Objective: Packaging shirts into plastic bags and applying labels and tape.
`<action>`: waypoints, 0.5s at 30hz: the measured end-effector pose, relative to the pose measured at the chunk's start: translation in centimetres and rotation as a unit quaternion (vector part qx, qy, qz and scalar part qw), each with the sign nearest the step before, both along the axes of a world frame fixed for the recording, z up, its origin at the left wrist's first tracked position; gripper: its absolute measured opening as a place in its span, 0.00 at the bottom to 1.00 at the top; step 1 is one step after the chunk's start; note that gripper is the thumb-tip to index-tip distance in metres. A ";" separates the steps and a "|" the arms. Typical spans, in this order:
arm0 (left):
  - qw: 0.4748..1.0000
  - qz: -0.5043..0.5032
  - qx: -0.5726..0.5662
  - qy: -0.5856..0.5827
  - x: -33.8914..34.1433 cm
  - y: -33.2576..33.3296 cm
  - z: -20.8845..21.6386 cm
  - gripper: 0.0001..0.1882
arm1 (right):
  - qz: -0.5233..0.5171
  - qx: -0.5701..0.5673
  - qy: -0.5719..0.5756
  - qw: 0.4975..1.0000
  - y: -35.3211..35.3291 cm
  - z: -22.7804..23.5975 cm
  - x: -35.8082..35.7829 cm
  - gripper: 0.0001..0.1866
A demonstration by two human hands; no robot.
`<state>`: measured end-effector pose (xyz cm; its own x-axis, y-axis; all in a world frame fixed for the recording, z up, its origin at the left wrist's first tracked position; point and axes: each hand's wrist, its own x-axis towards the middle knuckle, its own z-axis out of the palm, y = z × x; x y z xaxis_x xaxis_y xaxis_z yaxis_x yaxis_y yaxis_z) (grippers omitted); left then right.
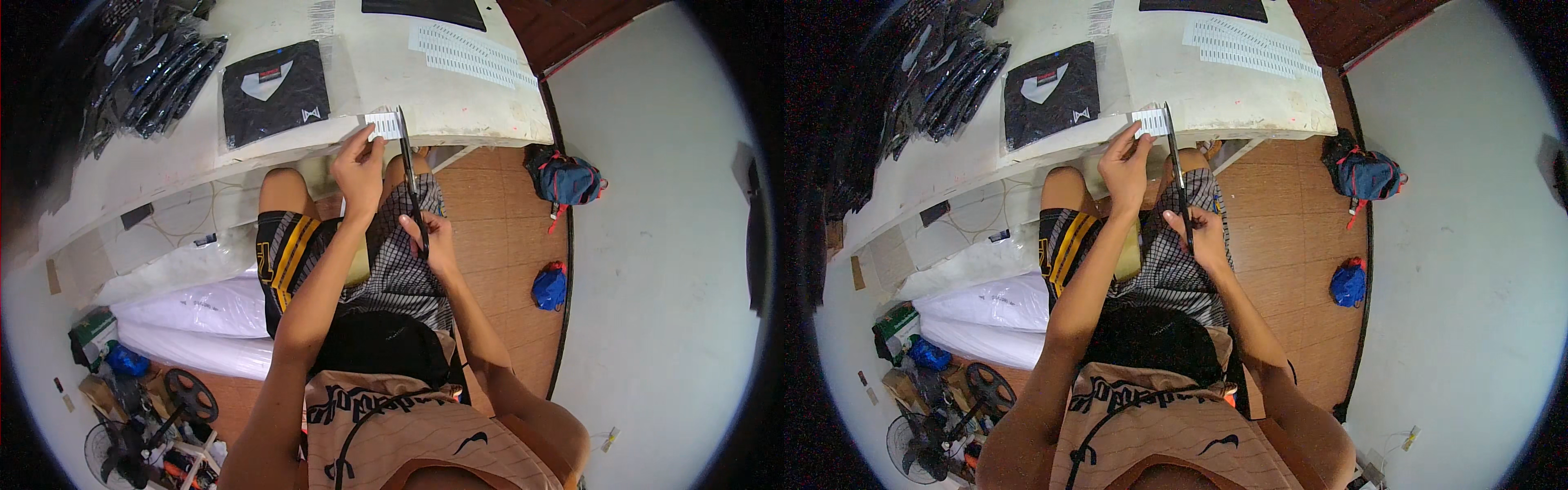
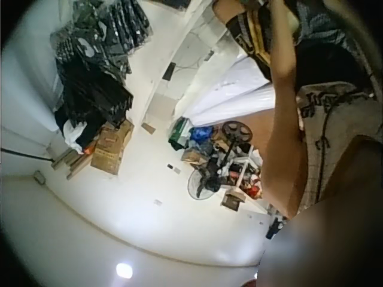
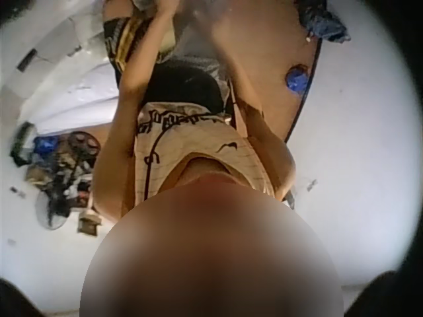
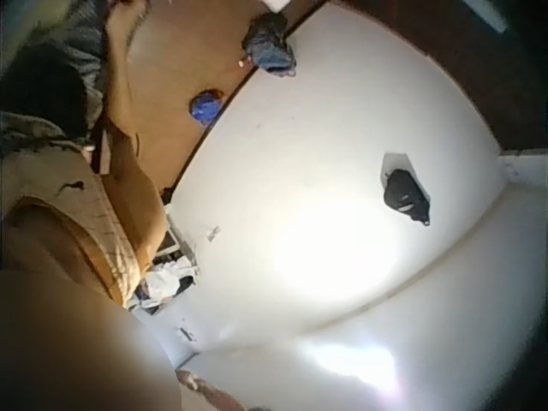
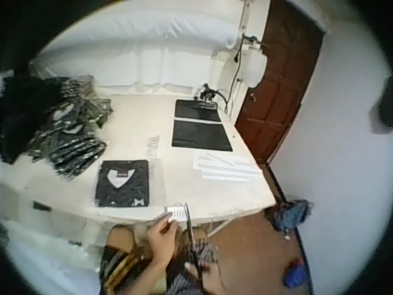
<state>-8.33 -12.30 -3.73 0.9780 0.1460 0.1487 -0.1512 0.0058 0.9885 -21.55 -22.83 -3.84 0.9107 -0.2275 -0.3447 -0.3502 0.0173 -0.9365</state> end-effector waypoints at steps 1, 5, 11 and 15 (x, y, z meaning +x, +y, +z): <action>1.000 0.000 0.000 0.000 0.0 0.0 0.0 0.14 | -0.007 0.007 -0.001 1.000 0.1 0.2 0.0 0.20; 1.000 -0.006 -0.015 0.014 -0.1 0.0 0.1 0.14 | -0.016 0.012 -0.001 1.000 0.1 -0.1 0.0 0.20; 0.999 0.020 -0.039 -0.003 -0.1 -0.2 0.1 0.13 | -0.002 0.002 -0.004 1.000 0.0 0.5 0.1 0.21; 0.999 0.014 -0.049 -0.002 0.2 -0.2 -0.4 0.14 | -0.011 0.016 0.002 1.000 0.1 0.7 0.2 0.21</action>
